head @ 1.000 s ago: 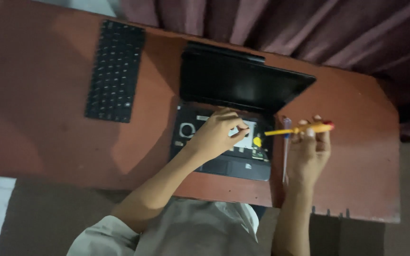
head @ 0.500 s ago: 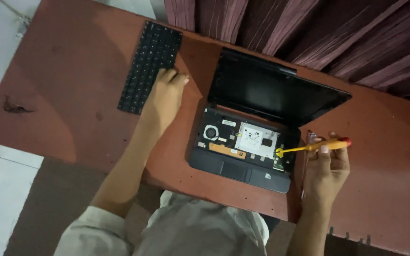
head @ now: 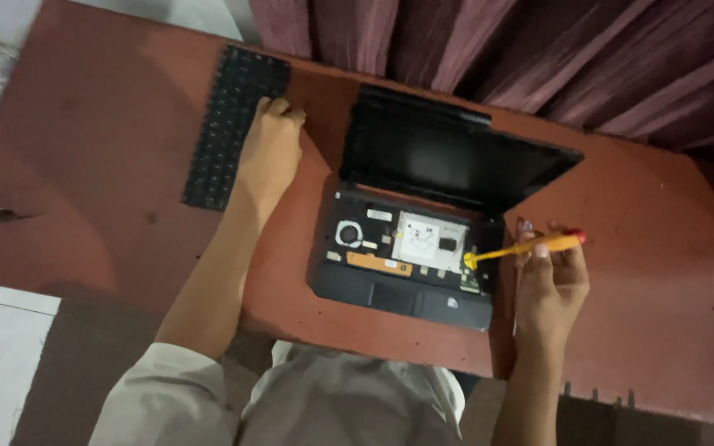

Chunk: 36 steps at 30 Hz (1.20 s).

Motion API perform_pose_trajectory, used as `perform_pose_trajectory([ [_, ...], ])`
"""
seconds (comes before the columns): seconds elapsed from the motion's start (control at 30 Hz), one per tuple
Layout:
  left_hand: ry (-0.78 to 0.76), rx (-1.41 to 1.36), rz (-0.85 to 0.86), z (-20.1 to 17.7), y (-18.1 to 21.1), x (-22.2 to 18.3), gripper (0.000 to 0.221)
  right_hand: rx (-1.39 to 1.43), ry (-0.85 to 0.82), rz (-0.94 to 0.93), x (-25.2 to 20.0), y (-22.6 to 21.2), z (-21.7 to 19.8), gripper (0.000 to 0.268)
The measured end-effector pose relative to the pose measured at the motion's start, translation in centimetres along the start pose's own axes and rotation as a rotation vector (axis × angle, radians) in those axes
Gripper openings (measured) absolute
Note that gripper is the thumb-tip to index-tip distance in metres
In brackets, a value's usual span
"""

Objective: Removing a laptop keyboard and unscrewing internal components from the chassis.

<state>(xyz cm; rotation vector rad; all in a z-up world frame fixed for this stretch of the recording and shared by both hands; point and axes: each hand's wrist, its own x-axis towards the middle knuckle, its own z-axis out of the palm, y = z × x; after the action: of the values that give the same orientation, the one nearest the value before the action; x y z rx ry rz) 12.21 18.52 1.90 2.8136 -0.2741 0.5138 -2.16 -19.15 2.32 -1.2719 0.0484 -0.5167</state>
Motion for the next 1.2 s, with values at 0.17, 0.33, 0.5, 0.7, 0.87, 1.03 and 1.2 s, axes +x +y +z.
perform_pose_trajectory([
  [0.17, 0.031, -0.085, 0.025, 0.2, -1.0, -1.2, 0.007, -0.019, 0.040, 0.011, 0.1, 0.1, -0.7, 0.025],
  [0.33, 0.163, -0.173, 0.018, -3.1, 0.4, -4.2, 0.010, -0.060, 0.057, 0.056, -0.2, -2.1, 0.9, 0.021],
  [0.5, 0.379, 0.014, -0.093, -5.5, 8.2, -9.9, 0.023, -0.456, -0.026, 0.188, -2.5, -5.0, 2.1, 0.020],
  [0.7, -0.023, -0.506, 0.468, -8.1, 17.8, -15.6, 0.036, -0.334, -0.537, 0.312, -7.8, -4.6, 3.0, 0.014],
  [0.87, 0.008, -0.563, 0.507, -7.5, 19.8, -14.9, 0.020, -0.119, -0.273, 0.416, -9.0, -3.9, 2.3, 0.010],
  [1.03, -0.018, -0.582, 0.523, -5.5, 21.1, -14.6, 0.023, -0.160, -0.209, 0.388, -8.7, -4.2, 1.2, 0.016],
  [1.2, -0.110, -0.394, 0.535, -3.8, 22.6, -14.0, 0.054, -0.292, -0.093, 0.255, -7.0, -4.1, -1.1, 0.017],
])
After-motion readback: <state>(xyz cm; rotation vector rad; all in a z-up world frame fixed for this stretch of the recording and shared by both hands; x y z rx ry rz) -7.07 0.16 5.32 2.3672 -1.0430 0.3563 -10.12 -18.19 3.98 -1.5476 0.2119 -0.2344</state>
